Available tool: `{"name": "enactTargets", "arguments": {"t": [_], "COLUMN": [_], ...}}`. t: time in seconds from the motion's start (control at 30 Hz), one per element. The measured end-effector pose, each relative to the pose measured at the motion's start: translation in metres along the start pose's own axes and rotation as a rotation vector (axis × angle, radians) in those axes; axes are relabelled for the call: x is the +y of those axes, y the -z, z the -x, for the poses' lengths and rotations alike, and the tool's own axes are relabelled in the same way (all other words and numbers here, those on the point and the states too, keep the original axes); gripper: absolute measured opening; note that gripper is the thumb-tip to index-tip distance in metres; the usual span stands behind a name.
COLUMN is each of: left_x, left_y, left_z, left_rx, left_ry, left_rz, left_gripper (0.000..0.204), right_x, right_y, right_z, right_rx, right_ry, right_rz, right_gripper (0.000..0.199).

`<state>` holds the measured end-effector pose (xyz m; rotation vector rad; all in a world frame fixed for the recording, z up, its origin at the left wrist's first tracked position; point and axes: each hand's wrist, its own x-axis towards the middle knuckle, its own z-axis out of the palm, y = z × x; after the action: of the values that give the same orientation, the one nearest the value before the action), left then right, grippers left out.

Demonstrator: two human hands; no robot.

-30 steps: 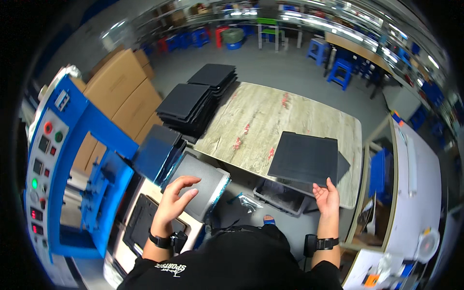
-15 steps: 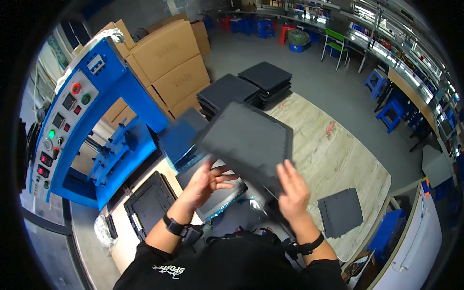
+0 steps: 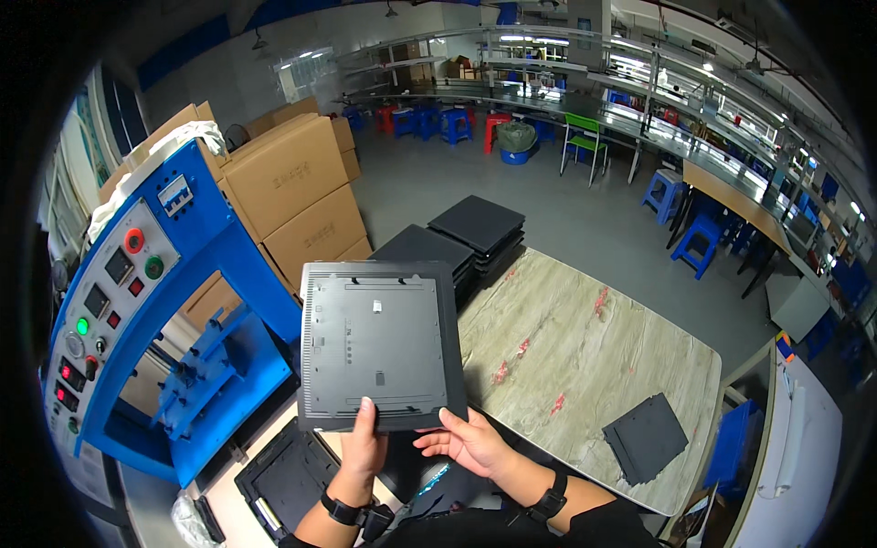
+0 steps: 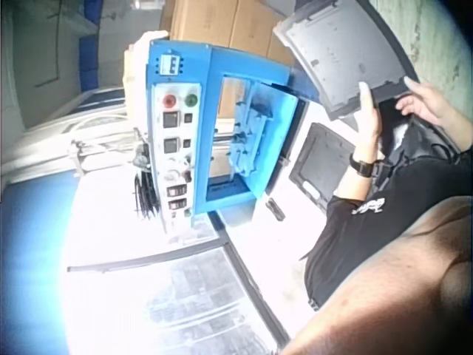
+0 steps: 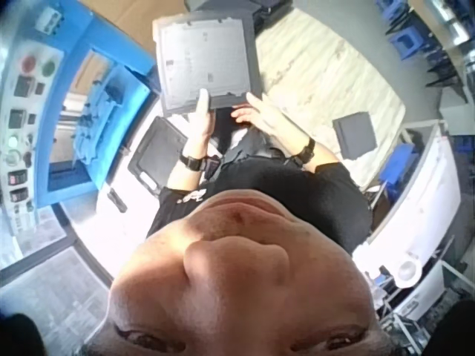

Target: Removing protective plastic wrap from plastic panels and using industrial heat presses to process the components.

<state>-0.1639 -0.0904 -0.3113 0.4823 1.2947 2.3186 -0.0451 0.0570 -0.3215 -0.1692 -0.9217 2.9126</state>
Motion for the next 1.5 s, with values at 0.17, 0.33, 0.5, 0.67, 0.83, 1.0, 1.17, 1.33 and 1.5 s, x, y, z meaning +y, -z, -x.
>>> {"name": "enactTargets", "arguments": {"t": [0.17, 0.33, 0.5, 0.67, 0.83, 1.0, 1.17, 1.33, 1.5], "left_x": [-0.003, 0.014, -0.029, -0.012, 0.014, 0.039, 0.038, 0.045, 0.04], "left_y": [0.032, 0.01, -0.02, -0.039, 0.009, 0.047, 0.061, 0.039, 0.059], "left_z": [-0.009, -0.028, -0.066, -0.095, -0.047, 0.03, 0.094, 0.11, 0.127], "left_rx": [-0.232, -0.179, -0.153, -0.41, 0.109, 0.593, 0.816, 0.833, 0.87], "left_ry": [-0.139, 0.117, 0.209, 0.124, 0.099, 0.165, 0.239, 0.39, 0.382], "left_rz": [0.052, 0.01, -0.303, -0.861, -0.877, -0.862, -0.999, -1.345, -1.241], "left_gripper": [0.061, 0.048, 0.037, 0.025, 0.023, 0.023, 0.025, 0.027, 0.024], "right_x": [-0.043, -0.076, -0.068, -0.154, -0.287, -0.323, -0.302, -0.308, -0.374], "right_y": [0.014, 0.066, 0.055, 0.11, 0.217, 0.293, 0.339, 0.407, 0.465], "right_z": [-0.012, -0.027, -0.065, -0.131, -0.23, -0.32, -0.39, -0.429, -0.45], "right_rx": [0.074, 0.034, 0.073, 0.137, 0.091, 0.203, 0.282, 0.212, 0.472], "right_ry": [0.155, 0.179, 0.243, 0.401, 0.317, 0.265, 0.26, 0.157, 0.033], "right_rz": [0.095, 0.013, 0.053, 0.036, 0.271, 0.231, 0.12, 0.14, 0.334], "right_gripper": [0.027, 0.029, 0.033, 0.022, 0.027, 0.026, 0.025, 0.019, 0.024]}}
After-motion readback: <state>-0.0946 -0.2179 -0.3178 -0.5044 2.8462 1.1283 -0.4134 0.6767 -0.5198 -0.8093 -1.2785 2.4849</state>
